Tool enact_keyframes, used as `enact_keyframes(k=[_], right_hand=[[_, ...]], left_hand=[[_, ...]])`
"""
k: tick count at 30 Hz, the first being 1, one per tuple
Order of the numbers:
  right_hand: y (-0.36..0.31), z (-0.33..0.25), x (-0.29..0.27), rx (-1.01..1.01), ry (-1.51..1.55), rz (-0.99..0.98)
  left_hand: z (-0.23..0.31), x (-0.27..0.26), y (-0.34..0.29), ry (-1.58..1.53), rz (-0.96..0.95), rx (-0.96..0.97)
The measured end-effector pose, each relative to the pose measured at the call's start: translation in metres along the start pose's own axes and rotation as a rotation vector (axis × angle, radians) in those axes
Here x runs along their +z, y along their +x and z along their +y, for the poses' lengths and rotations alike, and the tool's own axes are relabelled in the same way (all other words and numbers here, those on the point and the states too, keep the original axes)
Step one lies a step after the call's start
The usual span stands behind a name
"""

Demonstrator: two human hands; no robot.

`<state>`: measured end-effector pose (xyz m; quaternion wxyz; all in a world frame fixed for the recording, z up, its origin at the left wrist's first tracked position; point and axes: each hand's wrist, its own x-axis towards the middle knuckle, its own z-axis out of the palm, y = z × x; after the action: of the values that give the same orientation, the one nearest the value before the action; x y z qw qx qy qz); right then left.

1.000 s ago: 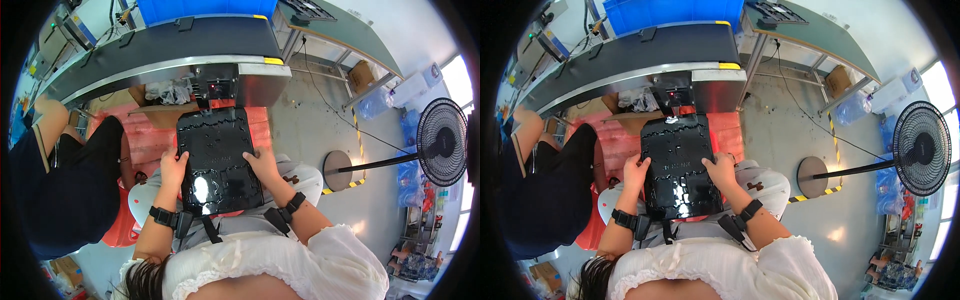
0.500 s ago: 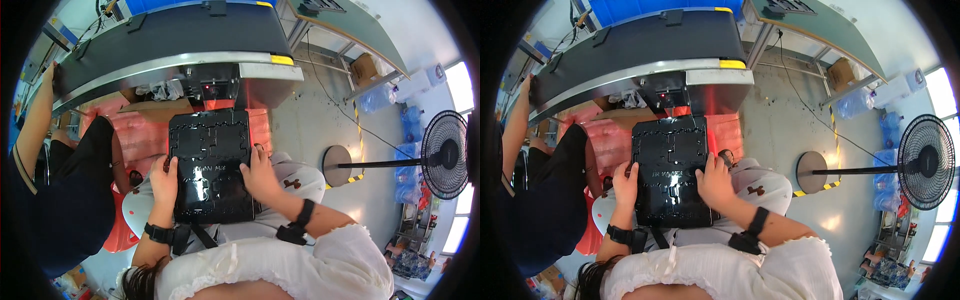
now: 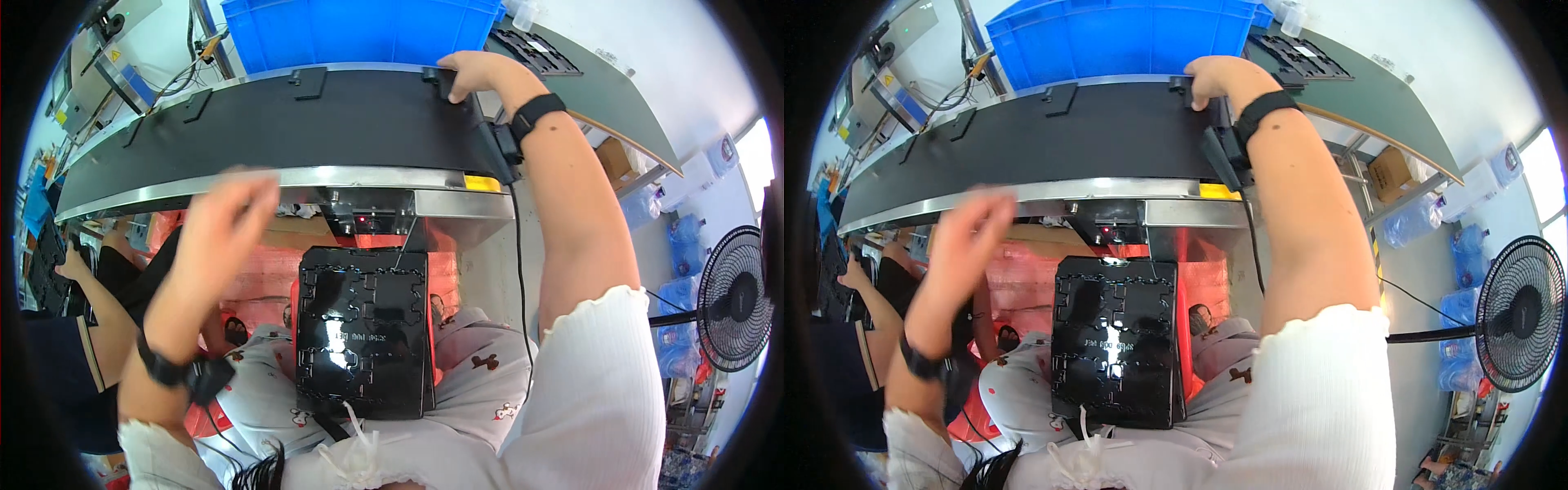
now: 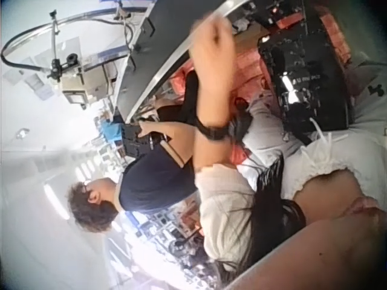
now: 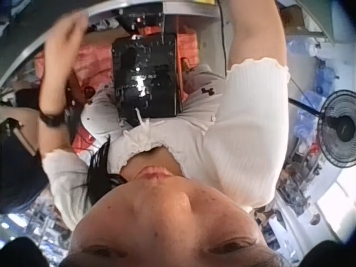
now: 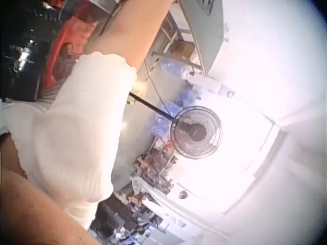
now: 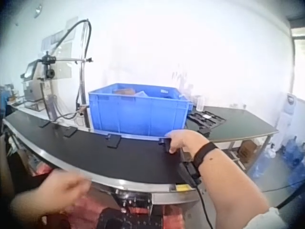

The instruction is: The recorder is assembling black plastic electronic or mechanical components while sitting at a workstation with a conveyor belt.

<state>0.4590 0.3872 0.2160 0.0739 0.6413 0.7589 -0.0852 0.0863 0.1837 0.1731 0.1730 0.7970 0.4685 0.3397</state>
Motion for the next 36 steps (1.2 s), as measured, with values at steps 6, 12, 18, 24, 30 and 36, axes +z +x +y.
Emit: enact_keyframes(k=[6,12,18,24,30,36], right_hand=[[-0.071,-0.001,-0.003,-0.207,0.081,0.558],[-0.234,-0.049,0.065,-0.296,1.083,0.368],[-0.225,-0.111,0.214,-0.177,0.755,0.083],[-0.254,-0.121,0.281,-0.177,0.444,0.529],[-0.258,-0.128,0.285,-0.249,0.4,0.388],[-0.256,-0.107,0.305,-0.205,0.414,0.407]], left_hand=[[-0.044,0.047,0.187,0.392,-0.076,0.282],[-0.074,0.08,0.239,0.303,-0.462,0.157],[-0.041,0.077,0.205,0.344,-0.307,0.027],[0.027,0.033,0.044,0.005,-0.258,0.32],[0.006,0.08,-0.057,0.212,-0.503,0.256],[-0.042,0.106,-0.087,0.186,-0.535,0.321]])
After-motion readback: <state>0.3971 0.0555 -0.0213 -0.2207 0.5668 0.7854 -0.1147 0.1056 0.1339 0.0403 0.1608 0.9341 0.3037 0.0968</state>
